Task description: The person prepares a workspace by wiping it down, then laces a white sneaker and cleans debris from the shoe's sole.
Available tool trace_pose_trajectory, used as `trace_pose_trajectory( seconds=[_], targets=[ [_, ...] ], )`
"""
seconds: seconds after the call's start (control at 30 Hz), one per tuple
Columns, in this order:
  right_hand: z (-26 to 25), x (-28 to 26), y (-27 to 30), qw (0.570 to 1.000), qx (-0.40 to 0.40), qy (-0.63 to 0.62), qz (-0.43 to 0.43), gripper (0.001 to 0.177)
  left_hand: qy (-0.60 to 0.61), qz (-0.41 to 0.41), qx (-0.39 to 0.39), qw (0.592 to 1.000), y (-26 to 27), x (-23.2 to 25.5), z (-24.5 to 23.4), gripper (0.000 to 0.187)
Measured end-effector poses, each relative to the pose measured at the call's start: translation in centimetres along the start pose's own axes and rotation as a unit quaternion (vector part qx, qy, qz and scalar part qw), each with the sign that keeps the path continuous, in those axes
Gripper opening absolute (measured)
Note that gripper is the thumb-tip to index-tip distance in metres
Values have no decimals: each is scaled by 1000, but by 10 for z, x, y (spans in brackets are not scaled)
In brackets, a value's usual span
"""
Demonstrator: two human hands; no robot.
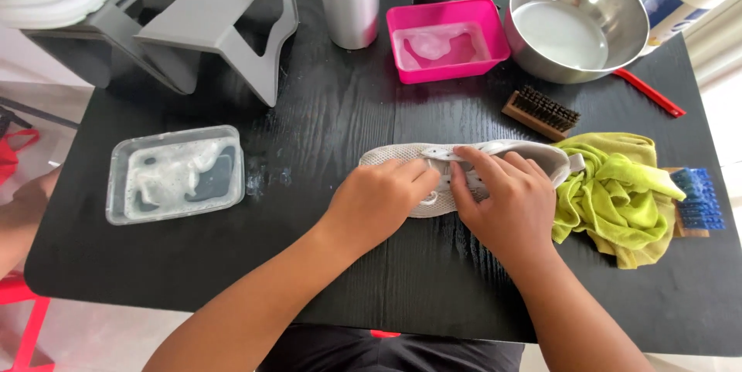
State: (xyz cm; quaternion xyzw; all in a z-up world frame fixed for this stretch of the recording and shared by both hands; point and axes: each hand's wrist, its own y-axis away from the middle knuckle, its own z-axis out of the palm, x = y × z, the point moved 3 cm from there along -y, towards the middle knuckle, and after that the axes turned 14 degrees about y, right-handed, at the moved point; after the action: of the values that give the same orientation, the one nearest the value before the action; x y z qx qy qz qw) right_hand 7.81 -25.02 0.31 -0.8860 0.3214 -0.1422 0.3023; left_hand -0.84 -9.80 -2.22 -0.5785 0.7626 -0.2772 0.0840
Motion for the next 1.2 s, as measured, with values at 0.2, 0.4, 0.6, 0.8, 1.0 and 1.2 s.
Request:
trace_pose_trajectory(
  seconds=[0.2, 0.4, 0.6, 0.8, 1.0, 1.2],
  targets=[
    [-2, 1, 0, 1000, 21, -17, -2, 16, 26, 53, 167, 984, -10, 13, -21, 20],
    [-3, 4, 1, 999, 3, -32, 3, 17, 88, 106, 234, 962, 3, 19, -16, 22],
    [-4, 0, 2, 1000, -12, -24, -8, 18, 13, 139, 157, 978, 12, 42, -20, 25],
    [-8, -4, -2, 999, -17, -34, -38, 19, 352, -133, 304, 875, -14, -23, -57, 18],
    [-7, -2, -4, 998, -10, -43, -40, 18, 393, -120, 266, 872, -28, -28, -116, 19],
    [-3, 1, 3, 999, -14, -18, -39, 18, 589, -187, 380, 688, -41, -74, -169, 25]
  ],
)
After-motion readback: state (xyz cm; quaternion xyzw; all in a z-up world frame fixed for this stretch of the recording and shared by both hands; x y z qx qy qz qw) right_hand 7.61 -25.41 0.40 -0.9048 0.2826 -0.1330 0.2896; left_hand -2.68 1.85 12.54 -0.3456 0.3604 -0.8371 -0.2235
